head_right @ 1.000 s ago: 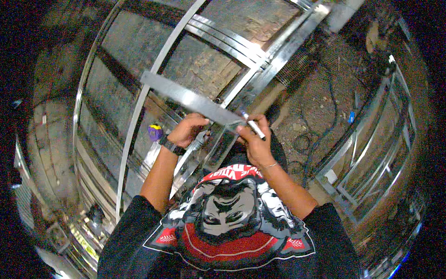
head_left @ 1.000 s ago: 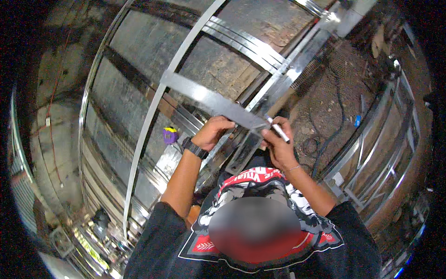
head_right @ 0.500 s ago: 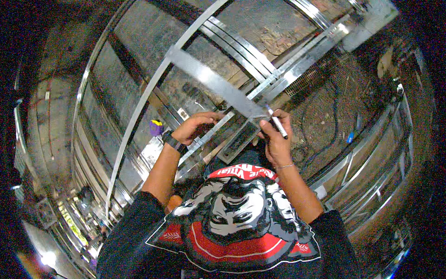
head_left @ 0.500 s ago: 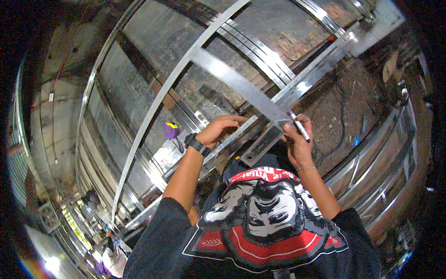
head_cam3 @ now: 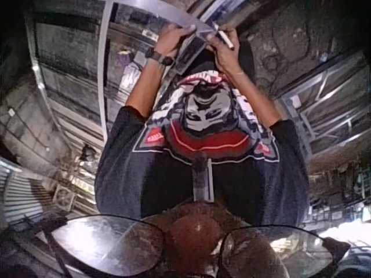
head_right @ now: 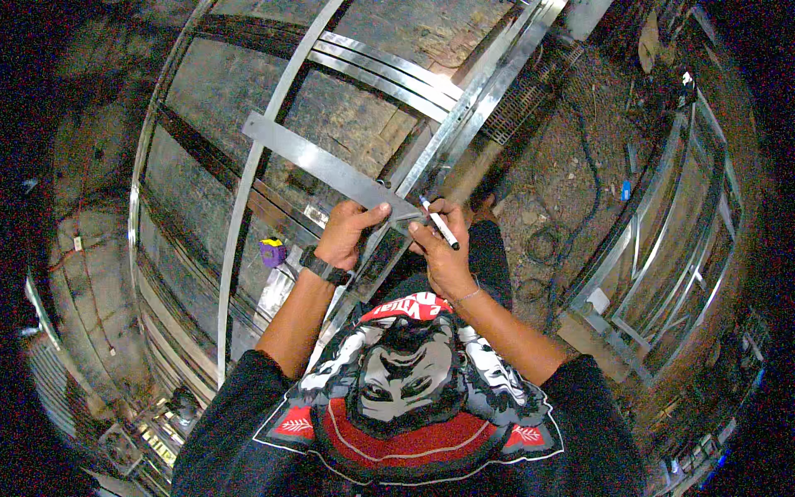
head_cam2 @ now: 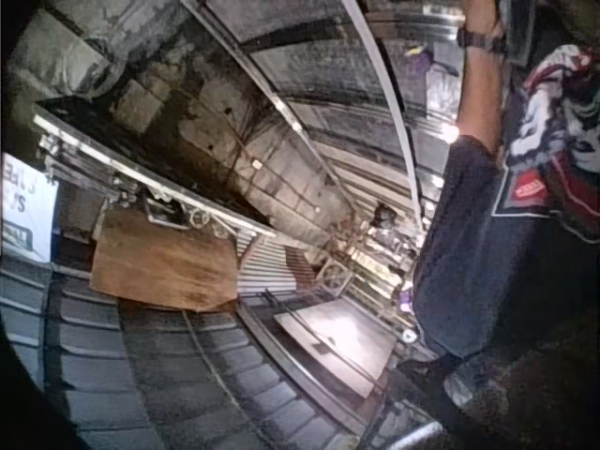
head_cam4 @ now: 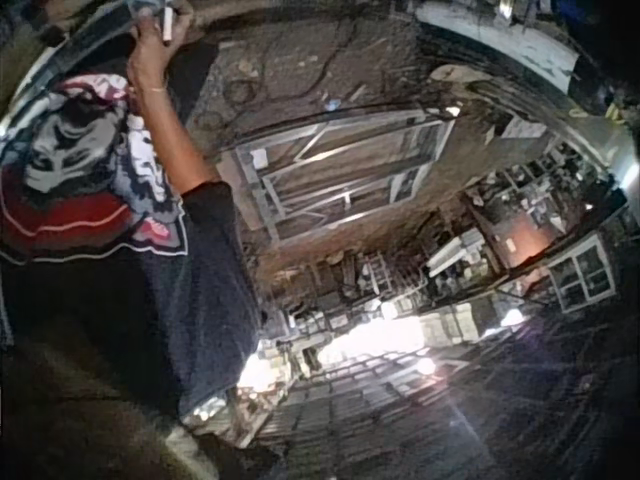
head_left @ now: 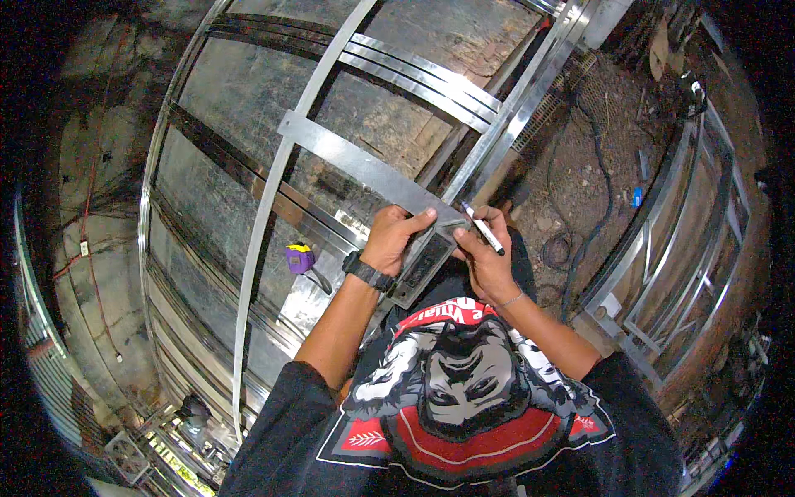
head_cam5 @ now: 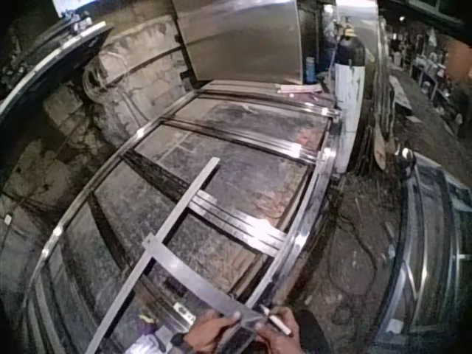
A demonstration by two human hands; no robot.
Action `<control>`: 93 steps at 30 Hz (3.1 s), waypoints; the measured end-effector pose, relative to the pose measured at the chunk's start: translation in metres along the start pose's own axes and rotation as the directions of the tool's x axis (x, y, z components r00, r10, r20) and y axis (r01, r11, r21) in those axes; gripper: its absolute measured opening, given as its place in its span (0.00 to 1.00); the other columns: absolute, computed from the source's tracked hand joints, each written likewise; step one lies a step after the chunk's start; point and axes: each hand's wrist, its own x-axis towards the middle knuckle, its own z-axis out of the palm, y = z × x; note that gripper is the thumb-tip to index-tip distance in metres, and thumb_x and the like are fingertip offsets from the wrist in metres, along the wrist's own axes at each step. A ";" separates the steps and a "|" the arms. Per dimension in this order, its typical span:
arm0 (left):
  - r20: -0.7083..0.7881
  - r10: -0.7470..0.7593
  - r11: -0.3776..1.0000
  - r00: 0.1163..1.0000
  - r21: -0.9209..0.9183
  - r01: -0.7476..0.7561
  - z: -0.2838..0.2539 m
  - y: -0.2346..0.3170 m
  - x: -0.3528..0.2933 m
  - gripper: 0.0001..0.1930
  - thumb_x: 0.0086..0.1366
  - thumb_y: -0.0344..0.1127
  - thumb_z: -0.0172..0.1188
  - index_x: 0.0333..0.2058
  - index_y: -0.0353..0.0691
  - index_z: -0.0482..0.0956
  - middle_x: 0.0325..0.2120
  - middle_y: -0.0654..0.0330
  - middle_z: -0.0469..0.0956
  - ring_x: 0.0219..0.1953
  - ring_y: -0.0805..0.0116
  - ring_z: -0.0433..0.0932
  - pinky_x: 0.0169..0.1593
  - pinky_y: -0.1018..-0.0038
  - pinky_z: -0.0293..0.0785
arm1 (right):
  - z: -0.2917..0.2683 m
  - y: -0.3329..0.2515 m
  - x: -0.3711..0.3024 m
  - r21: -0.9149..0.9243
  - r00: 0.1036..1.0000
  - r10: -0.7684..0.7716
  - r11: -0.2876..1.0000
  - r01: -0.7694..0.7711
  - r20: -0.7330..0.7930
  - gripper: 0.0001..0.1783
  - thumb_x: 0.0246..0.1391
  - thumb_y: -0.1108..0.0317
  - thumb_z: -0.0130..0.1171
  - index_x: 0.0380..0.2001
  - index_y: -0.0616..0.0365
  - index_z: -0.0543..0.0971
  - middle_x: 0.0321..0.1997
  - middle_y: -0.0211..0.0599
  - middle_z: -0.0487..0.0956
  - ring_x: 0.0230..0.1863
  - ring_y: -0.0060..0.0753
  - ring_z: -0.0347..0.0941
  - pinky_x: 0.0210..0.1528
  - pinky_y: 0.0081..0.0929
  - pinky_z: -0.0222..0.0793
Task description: The person measures a metal frame with a tape measure and marks it with a marker. They then use a try square to draw straight lines on the metal frame.
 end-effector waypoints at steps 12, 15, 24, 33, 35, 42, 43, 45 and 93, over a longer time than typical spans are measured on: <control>-0.026 0.100 0.994 0.995 -0.030 -0.101 -0.003 -0.016 0.007 0.11 0.68 0.37 0.67 0.39 0.34 0.85 0.35 0.61 0.86 0.34 0.72 0.82 0.41 0.72 0.77 | 0.001 0.003 -0.003 0.000 0.999 0.017 1.000 -0.017 0.037 0.21 0.58 0.75 0.68 0.50 0.49 0.70 0.42 0.23 0.76 0.38 0.20 0.77 0.38 0.21 0.78; -0.048 0.129 0.991 0.991 -0.018 -0.130 0.000 -0.013 0.004 0.11 0.68 0.37 0.67 0.39 0.34 0.85 0.34 0.61 0.86 0.33 0.73 0.81 0.39 0.72 0.76 | -0.002 -0.001 -0.003 -0.135 0.997 -0.071 0.988 0.071 0.006 0.18 0.60 0.71 0.68 0.50 0.52 0.72 0.43 0.26 0.78 0.39 0.21 0.77 0.42 0.22 0.76; -0.114 0.095 0.994 0.989 0.060 -0.089 0.005 0.002 -0.006 0.07 0.67 0.32 0.67 0.34 0.33 0.84 0.30 0.62 0.84 0.29 0.74 0.80 0.34 0.72 0.75 | -0.008 -0.053 -0.004 -0.401 0.968 -0.204 0.883 0.245 0.143 0.11 0.64 0.69 0.62 0.47 0.61 0.81 0.34 0.29 0.82 0.35 0.16 0.74 0.38 0.17 0.70; -0.098 0.151 0.985 0.984 -0.071 -0.158 0.005 -0.008 0.003 0.08 0.66 0.33 0.69 0.32 0.33 0.84 0.27 0.63 0.82 0.28 0.75 0.78 0.33 0.73 0.75 | -0.003 -0.043 0.009 -0.482 0.953 -0.191 0.829 0.285 0.236 0.08 0.61 0.70 0.66 0.42 0.61 0.81 0.36 0.27 0.81 0.36 0.14 0.73 0.39 0.19 0.70; -0.093 0.108 0.993 0.990 -0.045 -0.113 0.008 0.000 -0.003 0.09 0.66 0.33 0.69 0.31 0.33 0.84 0.27 0.63 0.82 0.27 0.75 0.78 0.33 0.73 0.74 | -0.003 -0.042 0.010 -0.492 0.953 -0.180 0.823 0.282 0.245 0.08 0.61 0.71 0.66 0.42 0.61 0.81 0.35 0.27 0.81 0.35 0.15 0.73 0.38 0.19 0.70; -0.103 0.143 0.987 0.984 -0.059 -0.149 -0.003 -0.019 0.006 0.09 0.65 0.33 0.70 0.28 0.36 0.82 0.24 0.64 0.81 0.24 0.75 0.77 0.29 0.74 0.73 | -0.012 -0.047 0.002 -0.612 0.936 -0.205 0.712 0.343 0.286 0.08 0.61 0.70 0.64 0.42 0.60 0.81 0.35 0.30 0.82 0.36 0.20 0.76 0.39 0.22 0.72; -0.097 0.132 0.988 0.987 -0.066 -0.138 -0.001 -0.016 0.005 0.09 0.66 0.34 0.70 0.29 0.36 0.82 0.25 0.64 0.81 0.25 0.75 0.78 0.30 0.73 0.73 | -0.016 -0.053 0.000 -0.662 0.930 -0.226 0.654 0.365 0.290 0.08 0.61 0.69 0.64 0.42 0.60 0.81 0.36 0.30 0.82 0.37 0.20 0.76 0.40 0.23 0.72; -0.085 0.112 0.990 0.990 -0.079 -0.118 0.002 -0.008 0.000 0.10 0.67 0.36 0.69 0.29 0.37 0.83 0.25 0.63 0.83 0.26 0.74 0.79 0.31 0.73 0.75 | -0.019 -0.053 -0.004 -0.668 0.919 -0.305 0.633 0.391 0.249 0.10 0.62 0.68 0.64 0.44 0.59 0.80 0.38 0.31 0.82 0.37 0.21 0.77 0.41 0.23 0.73; -0.089 0.096 0.994 0.991 -0.039 -0.099 0.019 0.002 0.012 0.12 0.65 0.39 0.71 0.35 0.34 0.85 0.32 0.60 0.85 0.31 0.70 0.82 0.37 0.71 0.78 | -0.002 -0.009 0.005 -0.029 0.996 -0.087 0.996 0.086 -0.021 0.22 0.56 0.74 0.71 0.49 0.49 0.71 0.39 0.24 0.77 0.33 0.15 0.76 0.30 0.15 0.77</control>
